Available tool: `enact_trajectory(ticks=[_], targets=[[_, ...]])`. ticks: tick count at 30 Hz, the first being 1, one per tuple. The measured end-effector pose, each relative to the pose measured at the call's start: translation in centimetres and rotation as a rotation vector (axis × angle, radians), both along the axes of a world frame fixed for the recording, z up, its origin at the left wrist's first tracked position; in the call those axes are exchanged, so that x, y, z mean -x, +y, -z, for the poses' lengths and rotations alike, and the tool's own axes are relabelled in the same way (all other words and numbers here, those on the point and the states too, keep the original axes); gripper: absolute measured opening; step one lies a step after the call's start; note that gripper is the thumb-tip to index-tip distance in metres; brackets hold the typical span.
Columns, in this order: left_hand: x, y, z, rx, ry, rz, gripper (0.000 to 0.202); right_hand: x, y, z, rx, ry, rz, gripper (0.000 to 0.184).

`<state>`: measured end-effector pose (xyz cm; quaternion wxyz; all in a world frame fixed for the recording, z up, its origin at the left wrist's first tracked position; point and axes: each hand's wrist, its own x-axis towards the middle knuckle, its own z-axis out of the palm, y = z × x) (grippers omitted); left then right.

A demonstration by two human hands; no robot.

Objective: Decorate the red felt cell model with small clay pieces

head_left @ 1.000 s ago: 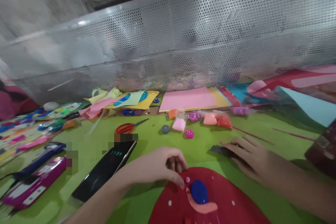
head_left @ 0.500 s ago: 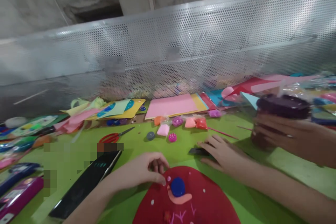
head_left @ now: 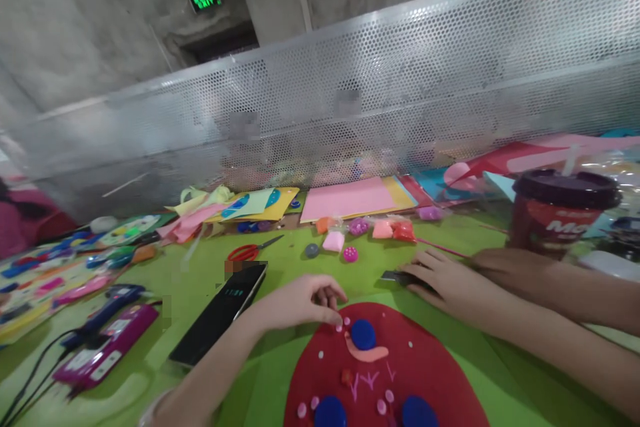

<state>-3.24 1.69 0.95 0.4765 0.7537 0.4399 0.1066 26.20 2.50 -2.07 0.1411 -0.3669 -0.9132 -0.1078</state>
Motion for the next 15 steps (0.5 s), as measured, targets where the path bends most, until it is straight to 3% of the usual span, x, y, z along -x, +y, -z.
enact_trajectory(ticks=[15], targets=[[-0.08,-0.14,-0.34,-0.011,0.037,-0.007,0.034,0.0,0.23,0.19,-0.006,-0.023,0.014,0.024]])
